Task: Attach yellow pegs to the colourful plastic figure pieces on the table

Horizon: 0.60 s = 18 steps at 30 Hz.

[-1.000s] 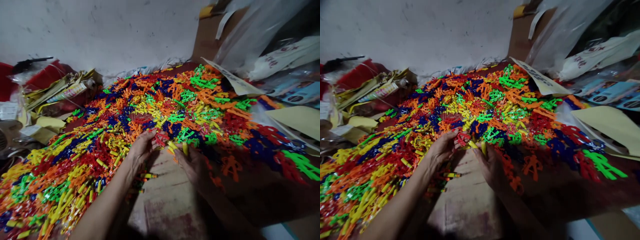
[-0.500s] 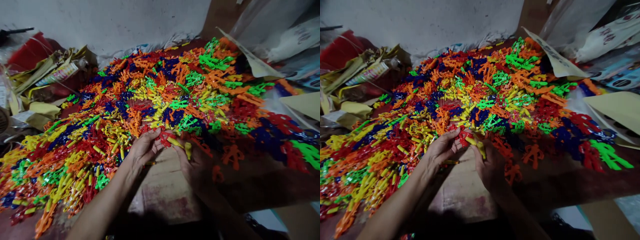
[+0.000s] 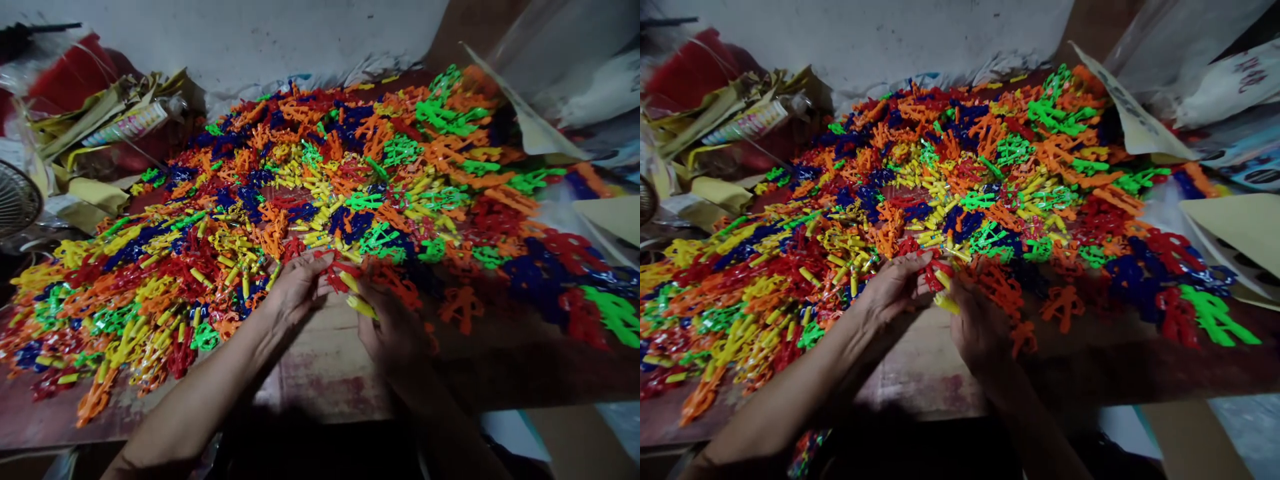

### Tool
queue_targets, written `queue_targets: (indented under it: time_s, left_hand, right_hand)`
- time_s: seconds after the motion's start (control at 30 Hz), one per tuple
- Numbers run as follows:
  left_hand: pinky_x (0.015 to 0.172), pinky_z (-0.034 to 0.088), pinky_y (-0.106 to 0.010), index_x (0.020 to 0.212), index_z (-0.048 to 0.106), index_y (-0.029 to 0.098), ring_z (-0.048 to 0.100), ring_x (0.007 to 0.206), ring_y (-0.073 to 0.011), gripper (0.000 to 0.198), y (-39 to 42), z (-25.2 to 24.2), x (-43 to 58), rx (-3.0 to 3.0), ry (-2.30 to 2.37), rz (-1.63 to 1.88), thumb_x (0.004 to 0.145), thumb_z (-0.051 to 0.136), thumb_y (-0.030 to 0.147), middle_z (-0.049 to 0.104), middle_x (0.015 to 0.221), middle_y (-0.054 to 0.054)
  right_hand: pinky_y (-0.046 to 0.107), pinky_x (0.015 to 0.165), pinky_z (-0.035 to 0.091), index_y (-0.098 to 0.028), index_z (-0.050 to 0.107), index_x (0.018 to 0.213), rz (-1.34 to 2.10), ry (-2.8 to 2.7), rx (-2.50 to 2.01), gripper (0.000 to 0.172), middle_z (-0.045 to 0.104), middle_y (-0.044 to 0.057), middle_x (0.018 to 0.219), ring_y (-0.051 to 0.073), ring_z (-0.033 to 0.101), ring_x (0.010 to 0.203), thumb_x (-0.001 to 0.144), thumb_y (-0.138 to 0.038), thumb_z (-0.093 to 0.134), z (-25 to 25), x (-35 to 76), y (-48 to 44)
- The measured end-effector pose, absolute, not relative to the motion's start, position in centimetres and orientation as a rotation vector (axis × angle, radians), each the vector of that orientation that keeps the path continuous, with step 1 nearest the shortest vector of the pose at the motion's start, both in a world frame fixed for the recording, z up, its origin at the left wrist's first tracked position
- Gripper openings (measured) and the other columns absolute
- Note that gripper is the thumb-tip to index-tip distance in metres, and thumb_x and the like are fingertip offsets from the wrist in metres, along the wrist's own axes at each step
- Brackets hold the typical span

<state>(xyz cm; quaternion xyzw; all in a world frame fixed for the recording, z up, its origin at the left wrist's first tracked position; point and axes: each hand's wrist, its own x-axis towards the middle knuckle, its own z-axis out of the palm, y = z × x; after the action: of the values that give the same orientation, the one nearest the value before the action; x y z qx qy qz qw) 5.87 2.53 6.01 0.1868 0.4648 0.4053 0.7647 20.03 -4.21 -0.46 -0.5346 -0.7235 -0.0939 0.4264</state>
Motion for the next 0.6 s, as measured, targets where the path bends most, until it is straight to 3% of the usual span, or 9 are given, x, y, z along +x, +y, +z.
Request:
queue_targets:
  time_s: [0.13,0.23,0.33,0.43,0.5,0.6]
  left_hand:
    - [0.045,0.044,-0.015,0.068,0.065,0.01,0.052,0.044,-0.0056,0.028,2.2,6.0,6.2,0.658,0.93,1.015,0.069,0.087,0.027,0.064,0.058,0.0]
    - [0.049,0.047,-0.019,0.071,0.067,0.01,0.057,0.049,-0.009,0.034,2.4,5.4,5.8,0.652,0.906,0.934,0.06,0.091,0.033,0.068,0.064,-0.003]
    - [0.047,0.045,-0.02,0.08,0.07,0.01,0.055,0.047,-0.0093,0.037,2.7,5.2,3.8,0.712,1.022,0.858,0.061,0.089,0.035,0.068,0.065,-0.004]
    - [0.049,0.044,-0.019,0.091,0.069,0.012,0.056,0.05,-0.0099,0.037,2.7,6.2,0.2,0.993,1.28,0.913,0.069,0.081,0.039,0.069,0.069,-0.003]
    - [0.06,0.049,-0.023,0.096,0.068,0.014,0.064,0.065,-0.0148,0.032,2.8,7.4,-1.9,1.338,1.499,0.915,0.075,0.074,0.037,0.072,0.079,-0.004]
    - [0.083,0.052,-0.032,0.109,0.069,0.015,0.068,0.094,-0.023,0.03,3.7,8.5,-2.3,1.938,1.75,0.855,0.082,0.063,0.025,0.073,0.105,-0.009]
  right_hand:
    - [0.029,0.072,0.061,-0.019,0.057,0.131,-0.347,-1.804,-1.298,0.041,0.077,0.008,0.095,0.02,0.074,0.084,0.093,-0.007,0.047,-0.8,19.9,-4.2]
    - [0.029,0.074,0.061,-0.017,0.054,0.135,-0.277,-1.797,-1.228,0.047,0.075,0.008,0.096,0.02,0.073,0.085,0.092,-0.003,0.044,-0.8,19.4,-3.9]
    - [0.028,0.073,0.06,-0.015,0.052,0.141,-0.109,-1.903,-1.153,0.051,0.073,0.01,0.094,0.019,0.072,0.083,0.093,-0.002,0.041,-0.3,18.3,-3.9]
    - [0.028,0.081,0.058,-0.015,0.053,0.142,0.003,-1.954,-1.185,0.054,0.073,0.012,0.109,0.02,0.072,0.096,0.092,0.0,0.038,0.2,17.6,-4.2]
    - [0.029,0.081,0.058,-0.017,0.061,0.131,0.107,-1.829,-1.298,0.046,0.074,0.011,0.111,0.021,0.072,0.098,0.091,-0.003,0.04,0.1,18.0,-4.2]
    - [0.026,0.065,0.055,-0.019,0.069,0.099,0.343,-1.591,-1.515,0.022,0.075,0.005,0.082,0.019,0.071,0.073,0.094,-0.018,0.048,-0.8,19.5,-3.3]
